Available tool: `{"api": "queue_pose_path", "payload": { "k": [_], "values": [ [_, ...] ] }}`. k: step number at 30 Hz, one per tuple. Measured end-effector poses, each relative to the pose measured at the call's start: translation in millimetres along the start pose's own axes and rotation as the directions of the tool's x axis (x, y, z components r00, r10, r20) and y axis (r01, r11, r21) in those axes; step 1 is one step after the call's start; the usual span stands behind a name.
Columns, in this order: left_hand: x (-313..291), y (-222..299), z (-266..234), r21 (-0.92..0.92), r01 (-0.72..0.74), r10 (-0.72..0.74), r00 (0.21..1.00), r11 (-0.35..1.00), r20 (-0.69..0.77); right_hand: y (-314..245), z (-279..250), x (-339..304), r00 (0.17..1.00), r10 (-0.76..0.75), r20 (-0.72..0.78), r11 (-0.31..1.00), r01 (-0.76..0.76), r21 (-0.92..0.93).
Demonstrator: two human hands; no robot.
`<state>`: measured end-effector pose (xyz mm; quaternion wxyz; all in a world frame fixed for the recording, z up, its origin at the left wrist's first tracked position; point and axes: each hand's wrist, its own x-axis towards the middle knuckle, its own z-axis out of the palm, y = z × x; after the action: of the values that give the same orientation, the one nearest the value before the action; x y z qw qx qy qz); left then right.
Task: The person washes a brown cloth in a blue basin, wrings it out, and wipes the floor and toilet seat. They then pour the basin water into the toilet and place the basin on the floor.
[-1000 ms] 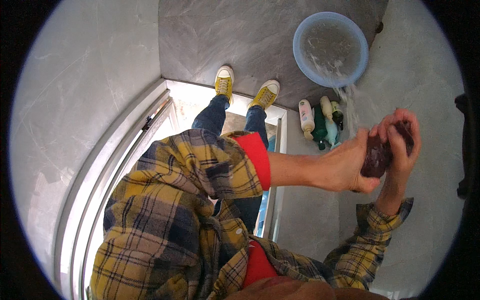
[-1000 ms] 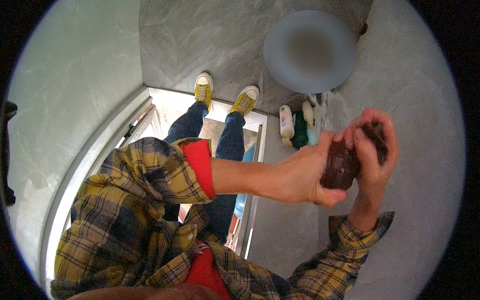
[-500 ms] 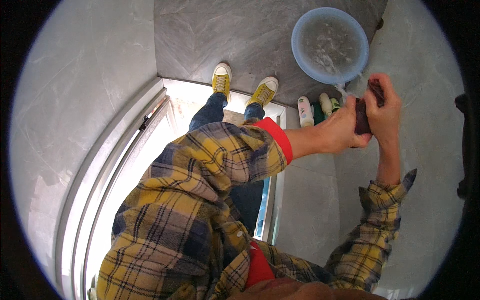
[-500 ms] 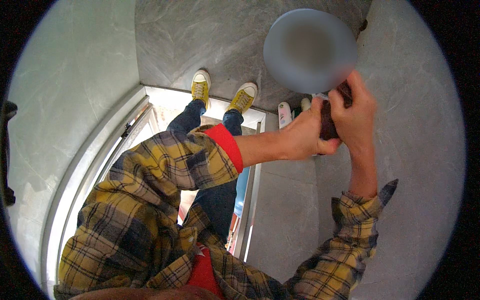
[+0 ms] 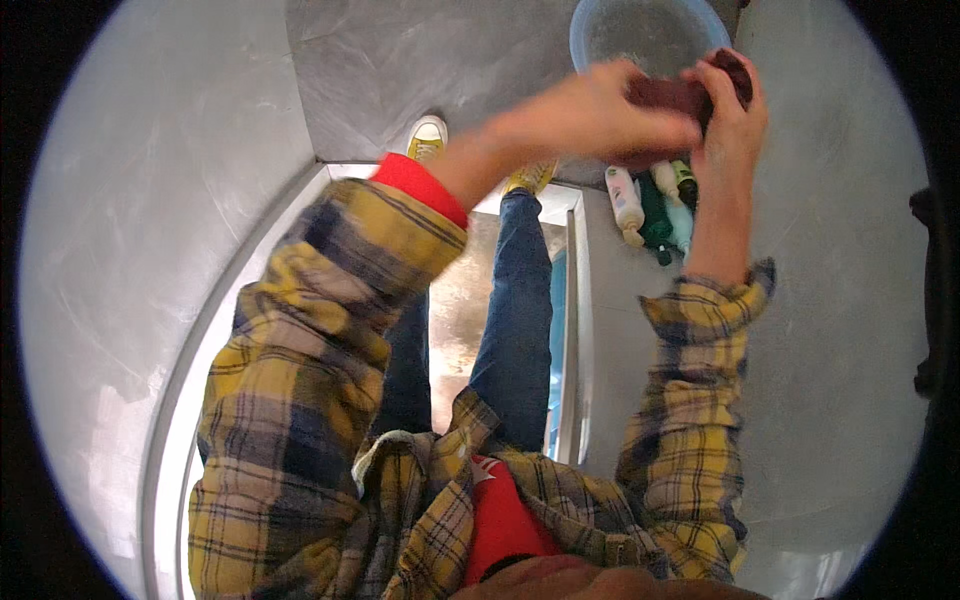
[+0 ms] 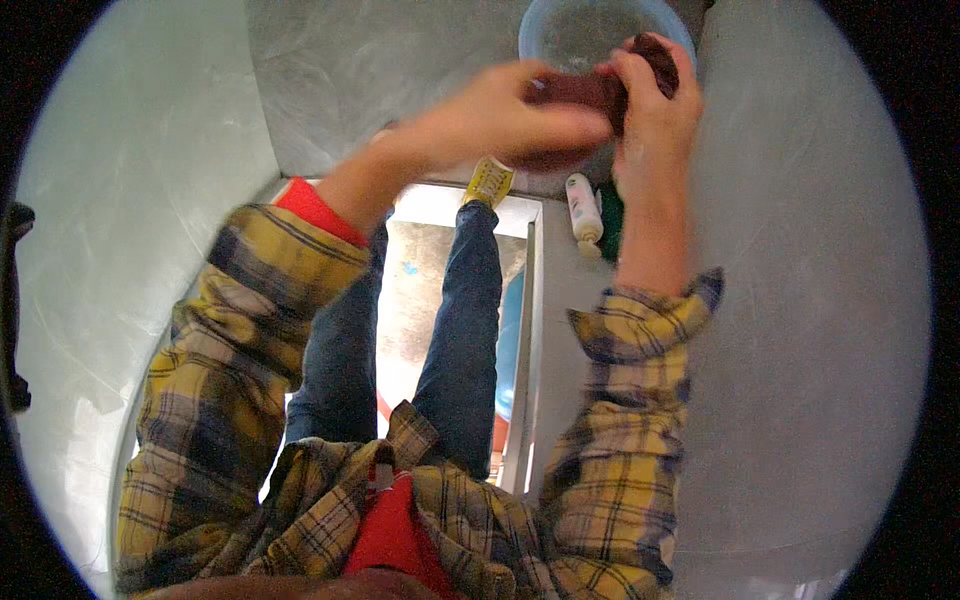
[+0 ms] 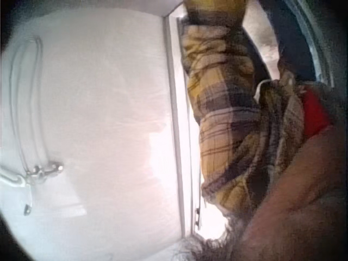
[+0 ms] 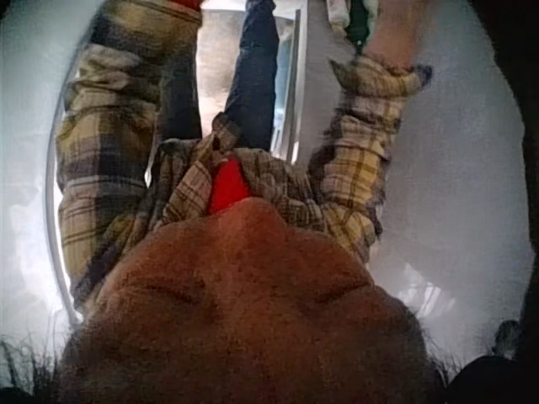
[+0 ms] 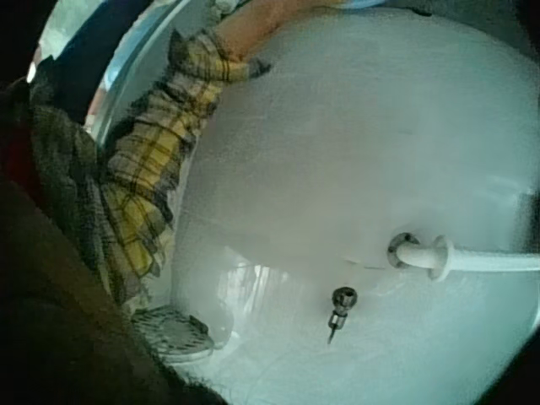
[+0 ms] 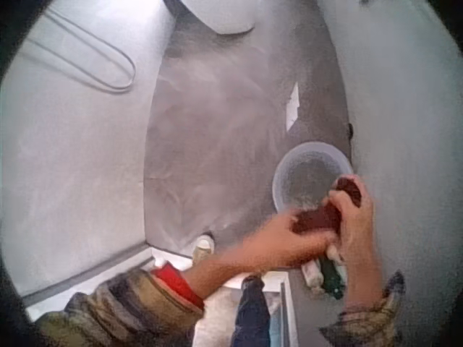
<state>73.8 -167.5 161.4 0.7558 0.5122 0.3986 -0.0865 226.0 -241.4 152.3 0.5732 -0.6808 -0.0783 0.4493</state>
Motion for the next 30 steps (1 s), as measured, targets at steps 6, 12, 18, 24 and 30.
{"api": "queue_pose_path", "payload": {
  "k": [6, 12, 18, 24, 30],
  "values": [
    [11, -41, -84, -0.685, 0.164, -0.191, 0.981, 0.709, 0.037, 77, 36, -17, 0.998, 0.019, 0.058, 0.85, -0.047, 0.524],
    [-15, -95, -118, -0.65, -0.081, -0.132, 0.953, 0.756, -0.272, 125, 68, -60, 0.951, -0.086, 0.298, 0.996, 0.085, 0.016],
    [-36, -124, -96, -0.284, 0.03, -0.175, 0.849, 0.958, -0.499, 140, 93, -70, 0.923, 0.086, 0.376, 0.986, -0.025, -0.165],
    [-58, -165, -129, -0.535, -0.175, -0.033, 0.933, 0.827, -0.358, 208, 155, -79, 0.923, 0.234, 0.304, 0.945, -0.29, 0.153],
    [-96, -224, -150, -0.529, -0.049, -0.246, 0.847, 0.847, -0.471, 268, 163, -100, 0.847, 0.433, 0.309, 0.891, -0.454, -0.006]
  ]
}}
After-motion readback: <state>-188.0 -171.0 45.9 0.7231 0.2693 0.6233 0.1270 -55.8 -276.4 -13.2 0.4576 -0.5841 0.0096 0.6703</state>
